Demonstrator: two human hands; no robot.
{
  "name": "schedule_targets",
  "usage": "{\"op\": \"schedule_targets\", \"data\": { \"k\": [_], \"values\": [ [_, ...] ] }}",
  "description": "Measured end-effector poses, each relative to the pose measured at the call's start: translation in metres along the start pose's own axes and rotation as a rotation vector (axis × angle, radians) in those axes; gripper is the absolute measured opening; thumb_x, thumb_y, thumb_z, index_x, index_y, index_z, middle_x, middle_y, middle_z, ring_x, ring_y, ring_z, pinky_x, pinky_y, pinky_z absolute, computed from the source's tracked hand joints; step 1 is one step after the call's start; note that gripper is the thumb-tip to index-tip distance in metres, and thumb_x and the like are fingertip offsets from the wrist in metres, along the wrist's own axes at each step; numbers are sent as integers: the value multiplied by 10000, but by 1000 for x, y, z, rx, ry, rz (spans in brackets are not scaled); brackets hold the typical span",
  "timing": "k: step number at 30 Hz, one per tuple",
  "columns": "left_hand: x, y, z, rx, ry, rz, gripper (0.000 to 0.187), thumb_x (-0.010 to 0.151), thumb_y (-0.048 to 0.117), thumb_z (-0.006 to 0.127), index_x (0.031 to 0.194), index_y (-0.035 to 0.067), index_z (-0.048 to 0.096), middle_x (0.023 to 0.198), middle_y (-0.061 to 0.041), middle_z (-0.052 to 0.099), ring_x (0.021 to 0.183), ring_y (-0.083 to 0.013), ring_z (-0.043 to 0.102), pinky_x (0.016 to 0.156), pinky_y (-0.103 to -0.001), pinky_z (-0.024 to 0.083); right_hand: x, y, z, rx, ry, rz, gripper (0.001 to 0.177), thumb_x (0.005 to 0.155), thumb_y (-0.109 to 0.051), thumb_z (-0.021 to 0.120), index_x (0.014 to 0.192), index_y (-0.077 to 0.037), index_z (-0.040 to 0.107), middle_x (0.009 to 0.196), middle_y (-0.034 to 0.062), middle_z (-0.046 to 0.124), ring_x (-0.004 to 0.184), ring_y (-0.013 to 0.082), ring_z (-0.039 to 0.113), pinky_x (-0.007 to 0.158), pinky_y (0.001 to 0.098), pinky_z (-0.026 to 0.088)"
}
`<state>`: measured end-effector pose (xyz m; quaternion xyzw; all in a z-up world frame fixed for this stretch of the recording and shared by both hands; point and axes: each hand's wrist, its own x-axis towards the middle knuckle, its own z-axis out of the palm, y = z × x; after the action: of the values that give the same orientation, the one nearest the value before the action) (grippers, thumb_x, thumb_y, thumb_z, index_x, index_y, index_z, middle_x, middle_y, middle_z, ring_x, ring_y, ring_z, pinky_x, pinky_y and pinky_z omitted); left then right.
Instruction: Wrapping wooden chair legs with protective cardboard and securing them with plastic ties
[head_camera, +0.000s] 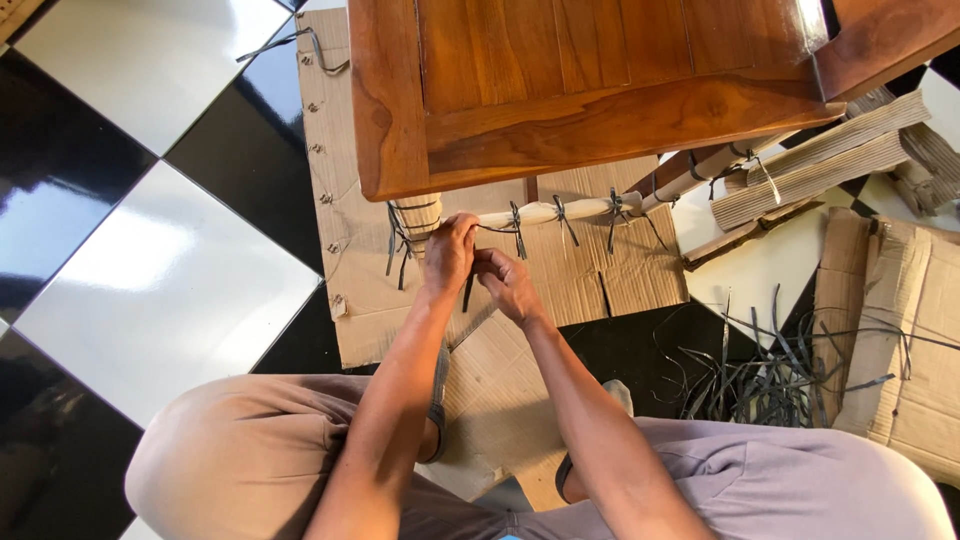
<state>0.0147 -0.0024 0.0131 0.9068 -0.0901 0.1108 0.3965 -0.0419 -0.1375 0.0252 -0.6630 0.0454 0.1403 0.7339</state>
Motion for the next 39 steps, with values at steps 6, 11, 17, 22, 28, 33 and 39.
{"op": "schedule_targets", "data": {
  "k": [6, 11, 17, 22, 28, 33, 39],
  "values": [
    [0, 0, -6, -3, -49, -20, 162, 941, 56, 635, 1018, 191, 683, 880, -126, 725, 868, -384, 738, 774, -496, 590, -10, -29, 10, -470, 181, -93, 238, 963, -141, 659, 1137, -271, 756, 918, -5, 797, 954, 176, 761, 895, 357, 573],
    [-1, -17, 10, 1, -58, -26, 154, 930, 93, 646, 1001, 223, 690, 890, -99, 719, 864, -365, 737, 772, -490, 596, -11, -36, 21, -560, 350, -357, 191, 985, -109, 655, 1021, -218, 807, 807, 50, 788, 742, 180, 772, 691, 318, 611],
    [2, -4, -6, 30, -93, -3, 143, 949, 58, 589, 998, 176, 654, 891, -152, 697, 877, -411, 717, 749, -529, 584, 6, -47, 22, -679, 409, -669, 105, 989, -87, 703, 1042, -108, 790, 1202, 116, 736, 1079, 353, 707, 846, 438, 591],
    [4, -4, -4, 11, -96, -15, 129, 971, 104, 576, 1022, 215, 621, 899, -103, 693, 894, -383, 724, 765, -524, 586, 31, -7, 18, -600, 492, -524, 74, 983, -121, 723, 1003, -124, 794, 988, 117, 762, 919, 312, 742, 724, 397, 611],
    [0, -10, -4, -38, -124, -46, 152, 1011, 122, 518, 1111, 218, 581, 943, -131, 682, 908, -418, 711, 769, -570, 572, 51, 2, 11, -184, 466, 1, 120, 988, -228, 735, 1014, -125, 680, 842, 83, 769, 730, 156, 731, 691, 286, 609],
    [0, -7, -6, -48, -132, -68, 129, 1036, 150, 493, 1114, 232, 556, 954, -125, 685, 911, -417, 711, 766, -581, 569, 53, 2, 9, -124, 434, -17, 149, 975, -207, 761, 962, -75, 692, 761, 125, 771, 635, 145, 740, 582, 251, 618],
    [0, -5, -8, -77, -141, -88, 104, 1065, 183, 469, 1102, 240, 548, 971, -126, 678, 930, -416, 705, 780, -581, 565, 52, 3, 9, -90, 440, 10, 228, 968, -209, 758, 1031, -30, 634, 782, 148, 768, 653, 159, 743, 611, 266, 620]
  ]
}}
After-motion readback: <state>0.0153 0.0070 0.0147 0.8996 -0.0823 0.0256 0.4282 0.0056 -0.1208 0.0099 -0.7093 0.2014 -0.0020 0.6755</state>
